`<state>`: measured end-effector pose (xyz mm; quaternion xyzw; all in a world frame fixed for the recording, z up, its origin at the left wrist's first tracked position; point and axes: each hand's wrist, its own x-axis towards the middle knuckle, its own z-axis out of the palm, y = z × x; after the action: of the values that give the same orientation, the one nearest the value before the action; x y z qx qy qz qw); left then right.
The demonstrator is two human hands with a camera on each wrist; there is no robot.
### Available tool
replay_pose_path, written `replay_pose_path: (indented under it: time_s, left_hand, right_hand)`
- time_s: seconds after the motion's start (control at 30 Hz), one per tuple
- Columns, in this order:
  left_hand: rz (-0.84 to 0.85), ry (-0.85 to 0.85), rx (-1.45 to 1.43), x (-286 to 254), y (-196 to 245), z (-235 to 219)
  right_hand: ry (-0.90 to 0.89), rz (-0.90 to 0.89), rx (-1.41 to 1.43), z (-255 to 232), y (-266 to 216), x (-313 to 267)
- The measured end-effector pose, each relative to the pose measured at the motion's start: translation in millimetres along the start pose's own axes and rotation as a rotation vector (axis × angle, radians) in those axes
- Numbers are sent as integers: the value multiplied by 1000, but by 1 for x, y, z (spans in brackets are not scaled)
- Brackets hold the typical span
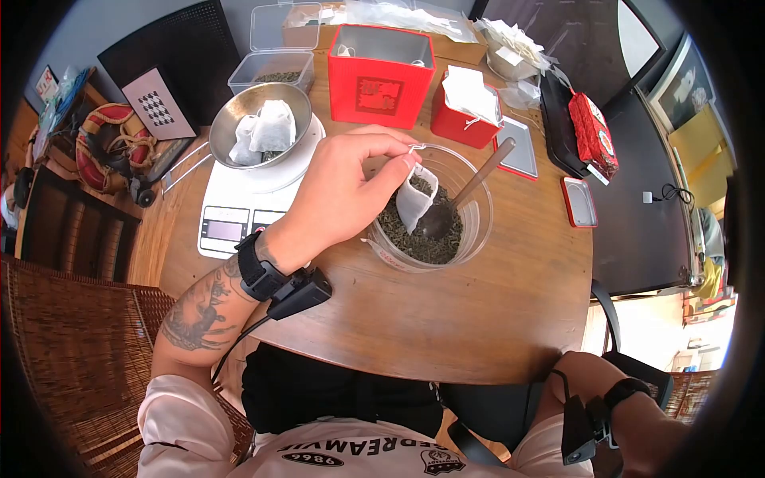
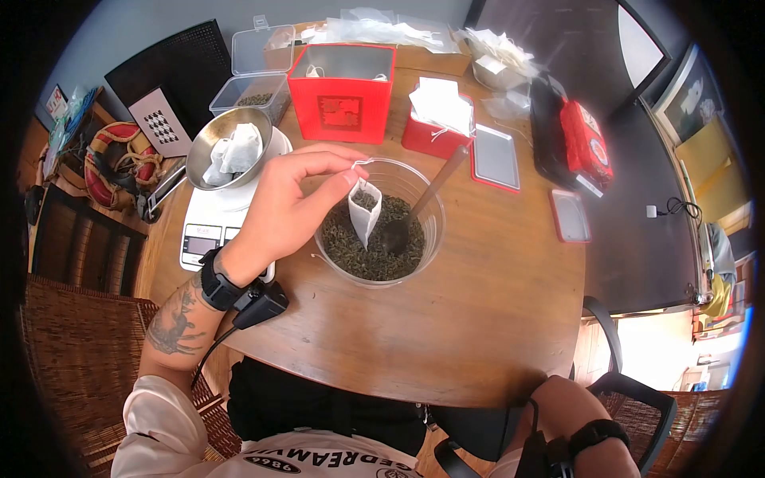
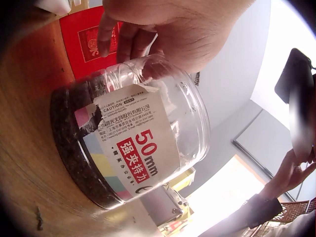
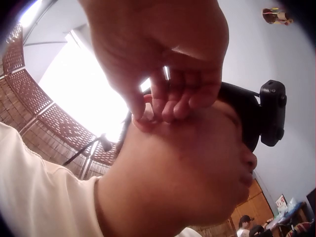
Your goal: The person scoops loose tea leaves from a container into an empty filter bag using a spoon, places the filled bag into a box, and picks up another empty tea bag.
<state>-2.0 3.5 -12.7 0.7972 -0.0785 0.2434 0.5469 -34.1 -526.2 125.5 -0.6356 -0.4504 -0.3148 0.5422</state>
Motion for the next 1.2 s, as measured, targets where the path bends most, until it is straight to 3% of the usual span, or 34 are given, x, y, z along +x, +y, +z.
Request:
replay_pose_path:
  time_s: [0.03, 0.1, 0.13, 0.17, 0.2, 0.23, 0.27, 0.3, 0.33, 0.37, 0.4, 0.47, 0.5, 0.53, 0.6, 0.67, 0.73, 0.97, 1.2]
  left_hand:
    - [7, 4, 4, 0, -1, 0]
    - [14, 6, 8, 0, -1, 1]
    - [12, 6, 8, 0, -1, 1]
    - [10, 6, 9, 0, -1, 1]
    - [11, 7, 8, 0, -1, 1]
    - [7, 5, 5, 0, -1, 1]
    - [3, 3, 0, 0, 0, 1]
    - [5, 1, -2, 0, 1, 0]
    - [-27, -27, 11, 0, 3, -2]
    - [-59, -55, 23, 0, 4, -2]
    - [-53, -60, 17, 0, 5, -2]
    - [-47, -62, -22, 0, 5, -2]
    - [-41, -66, -27, 0, 6, -2]
    - [-37, -66, -30, 1, 6, -2]
    - [-34, -63, -38, 0, 8, -3]
    - [-2, -62, -14, 0, 11, -2]
    - [27, -61, 8, 0, 11, -1]
    - [73, -77, -39, -2, 17, 0]
    - [81, -73, -122, -4, 19, -1]
  right_hand:
    - [4, 3, 30, -28, -16, -20]
    - [13, 10, 90, -26, 3, -3]
    - [18, 13, 120, -97, 3, -21]
    - [22, 16, 150, -96, 6, -19]
    - [26, 19, 180, -23, 2, -1]
    - [30, 22, 210, -67, 15, -2]
    - [34, 25, 238, 71, 24, 44]
    - [39, 27, 264, 58, 28, 45]
    - [45, 28, 289, 135, 30, 68]
    - [50, 29, 312, 172, 30, 78]
    - [55, 30, 333, 163, 30, 76]
    - [-520, 66, 209, 215, 64, 103]
    - [-351, 97, -9, 246, 68, 95]
    - [-338, 186, -130, 269, 69, 92]
    - [-492, 168, -304, 285, 82, 89]
    - [-537, 203, -307, 297, 88, 80]
    - [-587, 79, -360, 306, 94, 71]
    - [-635, 56, -473, 335, 98, 42]
    - [-627, 46, -428, 324, 105, 48]
